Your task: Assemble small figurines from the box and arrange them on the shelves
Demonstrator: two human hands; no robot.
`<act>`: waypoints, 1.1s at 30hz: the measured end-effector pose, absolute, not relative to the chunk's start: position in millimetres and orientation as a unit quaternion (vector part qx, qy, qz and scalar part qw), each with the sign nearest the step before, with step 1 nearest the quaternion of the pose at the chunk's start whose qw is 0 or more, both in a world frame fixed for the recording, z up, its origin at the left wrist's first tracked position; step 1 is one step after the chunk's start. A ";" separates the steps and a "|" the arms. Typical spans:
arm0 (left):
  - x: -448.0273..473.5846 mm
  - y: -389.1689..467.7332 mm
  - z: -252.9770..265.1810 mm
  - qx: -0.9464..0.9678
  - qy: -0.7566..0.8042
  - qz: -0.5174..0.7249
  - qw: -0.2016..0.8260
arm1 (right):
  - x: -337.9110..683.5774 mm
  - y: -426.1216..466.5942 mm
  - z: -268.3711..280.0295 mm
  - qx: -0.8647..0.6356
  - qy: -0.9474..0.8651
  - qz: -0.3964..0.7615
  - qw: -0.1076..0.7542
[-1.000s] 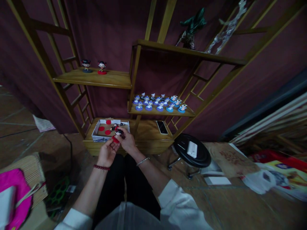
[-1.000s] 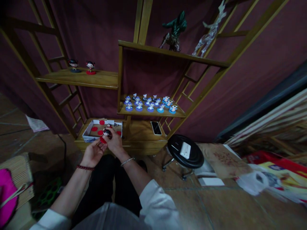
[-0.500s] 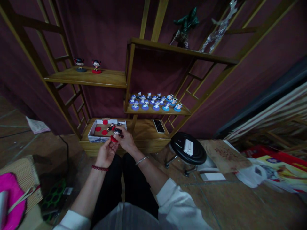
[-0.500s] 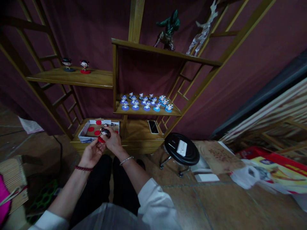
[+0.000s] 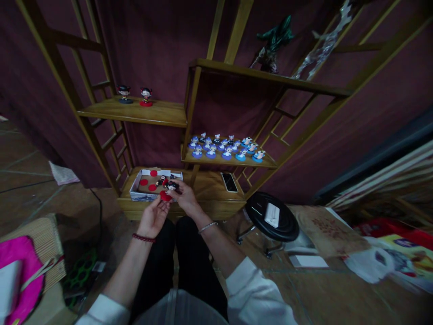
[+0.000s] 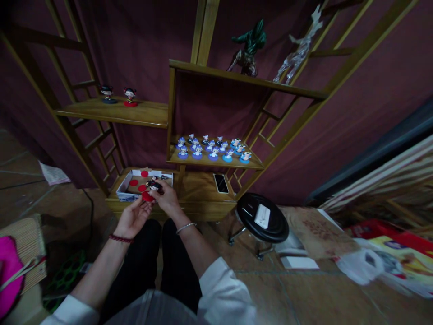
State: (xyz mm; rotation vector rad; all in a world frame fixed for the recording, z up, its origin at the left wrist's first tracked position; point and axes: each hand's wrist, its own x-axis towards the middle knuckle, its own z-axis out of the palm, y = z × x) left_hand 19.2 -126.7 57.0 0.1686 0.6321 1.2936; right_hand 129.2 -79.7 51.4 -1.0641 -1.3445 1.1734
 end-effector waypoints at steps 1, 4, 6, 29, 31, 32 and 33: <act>18.8 -126.6 56.8 0.078 0.286 0.593 0.748 | 129.2 -79.8 52.6 -0.439 -0.551 0.493 0.511; 18.1 -126.6 56.6 0.080 0.276 0.594 0.751 | 130.0 -80.8 56.8 -0.436 -0.536 0.509 0.513; 17.8 -127.1 57.0 0.079 0.273 0.592 0.754 | 131.2 -81.6 59.1 -0.434 -0.535 0.513 0.512; 18.7 -124.9 57.8 0.099 0.277 0.596 0.747 | 136.6 -80.9 64.1 -0.421 -0.562 0.505 0.502; 18.7 -124.3 57.7 0.103 0.278 0.595 0.747 | 136.9 -80.6 64.4 -0.424 -0.563 0.502 0.501; 18.6 -123.9 57.7 0.104 0.279 0.594 0.747 | 137.1 -80.3 64.5 -0.424 -0.564 0.501 0.501; 18.6 -123.6 57.6 0.106 0.279 0.594 0.747 | 137.2 -80.1 64.5 -0.424 -0.566 0.499 0.500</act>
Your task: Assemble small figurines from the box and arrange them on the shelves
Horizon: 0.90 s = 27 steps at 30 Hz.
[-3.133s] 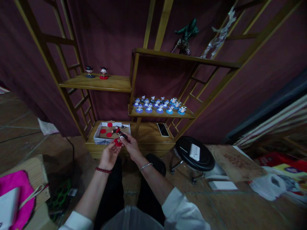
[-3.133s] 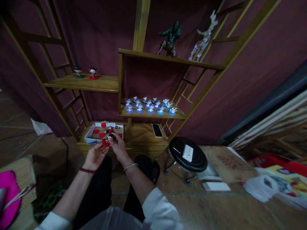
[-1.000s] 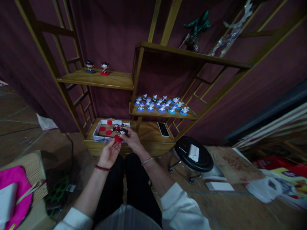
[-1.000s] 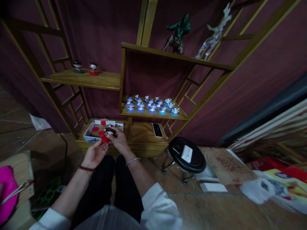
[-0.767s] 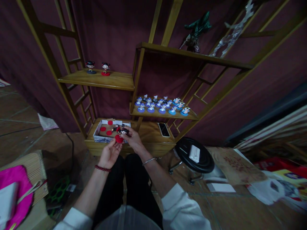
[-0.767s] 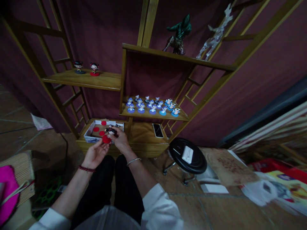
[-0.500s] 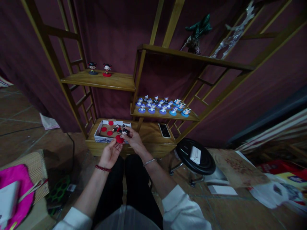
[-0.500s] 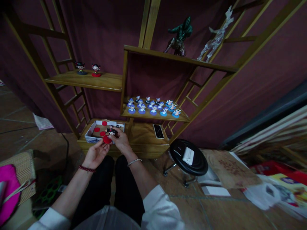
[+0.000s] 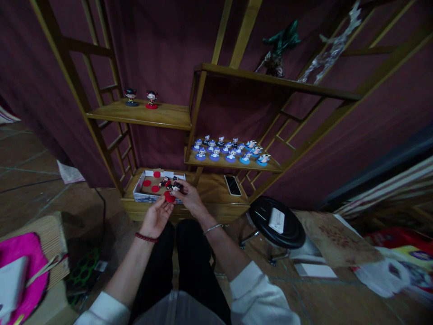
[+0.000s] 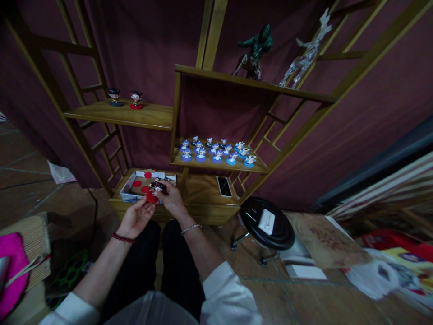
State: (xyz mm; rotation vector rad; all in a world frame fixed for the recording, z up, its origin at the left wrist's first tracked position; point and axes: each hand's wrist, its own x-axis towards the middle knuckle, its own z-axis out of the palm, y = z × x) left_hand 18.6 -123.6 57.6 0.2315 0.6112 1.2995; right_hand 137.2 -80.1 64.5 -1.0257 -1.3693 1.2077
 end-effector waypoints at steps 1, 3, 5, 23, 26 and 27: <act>18.5 -123.2 57.5 0.107 0.280 0.593 0.747 | 137.4 -79.9 64.6 -0.424 -0.568 0.498 0.499; 18.6 -122.7 57.3 0.106 0.282 0.593 0.747 | 137.7 -79.8 65.2 -0.423 -0.572 0.497 0.497; 18.8 -122.4 57.2 0.104 0.283 0.593 0.746 | 138.1 -79.9 66.2 -0.421 -0.572 0.497 0.498; 19.4 -123.0 55.7 0.105 0.288 0.591 0.746 | 142.2 -77.1 65.3 -0.394 -0.609 0.500 0.474; 19.6 -122.6 55.4 0.104 0.286 0.591 0.747 | 142.0 -76.6 65.4 -0.389 -0.615 0.493 0.476; 19.7 -122.5 55.5 0.104 0.285 0.590 0.748 | 141.9 -76.6 65.5 -0.390 -0.615 0.489 0.479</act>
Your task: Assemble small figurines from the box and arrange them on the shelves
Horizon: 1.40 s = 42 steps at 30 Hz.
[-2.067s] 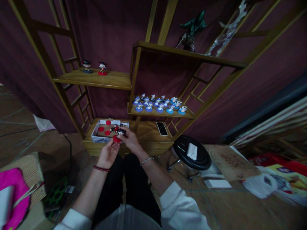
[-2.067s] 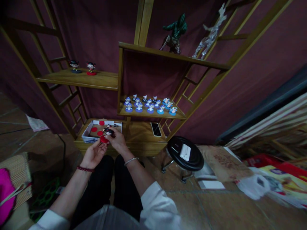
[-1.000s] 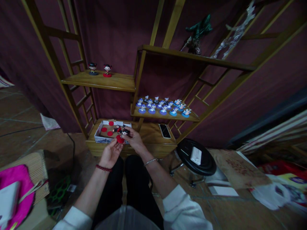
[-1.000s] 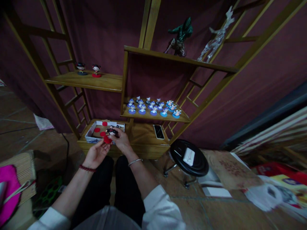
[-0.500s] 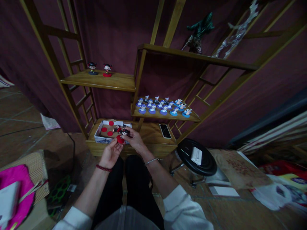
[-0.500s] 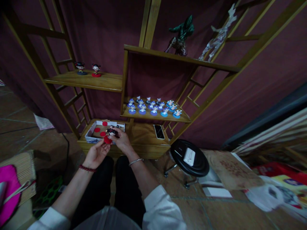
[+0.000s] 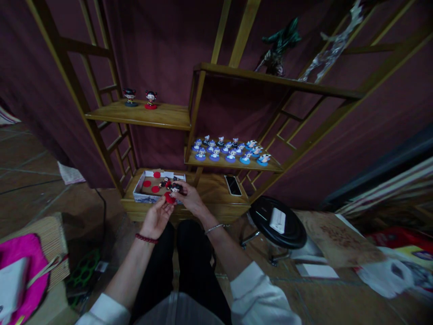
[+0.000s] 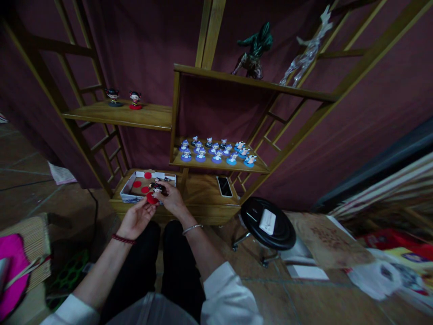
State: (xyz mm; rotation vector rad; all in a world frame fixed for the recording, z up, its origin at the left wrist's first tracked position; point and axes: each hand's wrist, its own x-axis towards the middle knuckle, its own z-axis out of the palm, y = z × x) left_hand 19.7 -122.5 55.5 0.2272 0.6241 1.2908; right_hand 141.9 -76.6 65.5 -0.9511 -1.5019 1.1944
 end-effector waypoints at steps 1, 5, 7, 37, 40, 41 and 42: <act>19.8 -122.5 55.6 0.104 0.285 0.590 0.748 | 141.7 -76.8 65.5 -0.391 -0.616 0.486 0.481; 20.7 -122.6 56.4 0.099 0.294 0.591 0.744 | 141.5 -78.0 65.6 -0.400 -0.622 0.470 0.482; 21.2 -122.7 56.7 0.099 0.297 0.592 0.743 | 141.5 -78.5 65.3 -0.403 -0.629 0.460 0.480; 23.1 -125.7 55.7 0.107 0.302 0.587 0.744 | 145.2 -78.3 69.9 -0.376 -0.695 0.425 0.441; 23.1 -125.9 55.5 0.108 0.303 0.585 0.745 | 145.2 -77.7 69.7 -0.370 -0.699 0.426 0.439; 23.0 -125.9 55.2 0.109 0.302 0.585 0.745 | 145.1 -77.7 69.9 -0.369 -0.699 0.426 0.440; 22.8 -125.9 54.9 0.109 0.301 0.585 0.745 | 144.9 -77.7 70.3 -0.369 -0.697 0.428 0.441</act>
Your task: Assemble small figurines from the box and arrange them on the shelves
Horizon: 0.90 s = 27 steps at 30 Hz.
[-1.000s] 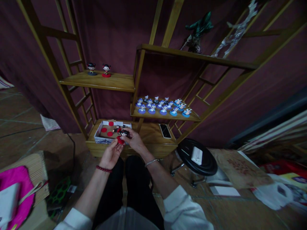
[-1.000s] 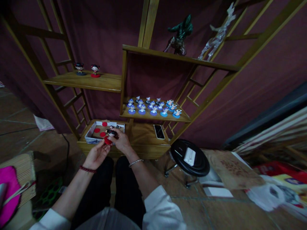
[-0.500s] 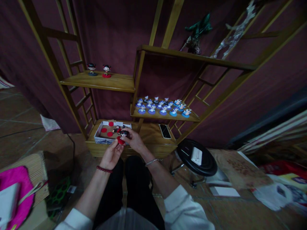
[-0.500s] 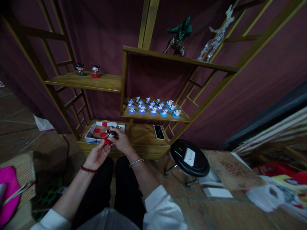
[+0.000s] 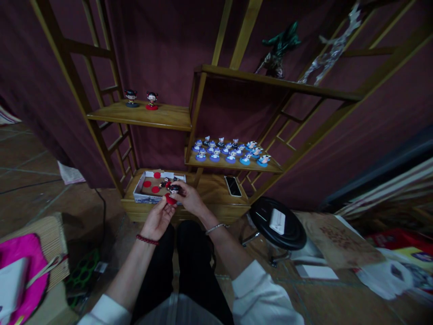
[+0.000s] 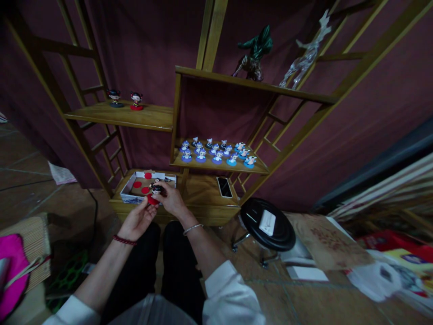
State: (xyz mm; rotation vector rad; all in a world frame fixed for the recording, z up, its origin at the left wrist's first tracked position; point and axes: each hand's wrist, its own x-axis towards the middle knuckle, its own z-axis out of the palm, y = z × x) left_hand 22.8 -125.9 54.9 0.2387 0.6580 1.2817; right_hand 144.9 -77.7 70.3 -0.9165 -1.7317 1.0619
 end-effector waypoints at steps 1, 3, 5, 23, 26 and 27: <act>22.7 -125.9 54.6 0.110 0.297 0.587 0.745 | 144.6 -77.7 70.7 -0.370 -0.696 0.429 0.441; 22.4 -126.1 54.5 0.112 0.291 0.589 0.745 | 144.0 -78.0 71.4 -0.371 -0.695 0.430 0.442; 22.1 -126.4 55.1 0.111 0.288 0.592 0.745 | 143.5 -78.3 71.8 -0.370 -0.694 0.430 0.443; 21.9 -128.9 55.0 0.076 0.277 0.604 0.744 | 141.4 -81.2 73.6 -0.357 -0.704 0.425 0.444; 23.1 -130.4 58.1 0.077 0.276 0.596 0.750 | 141.5 -82.2 76.2 -0.353 -0.711 0.428 0.432; 23.5 -130.9 59.1 0.079 0.276 0.594 0.752 | 141.8 -82.3 76.8 -0.355 -0.713 0.427 0.428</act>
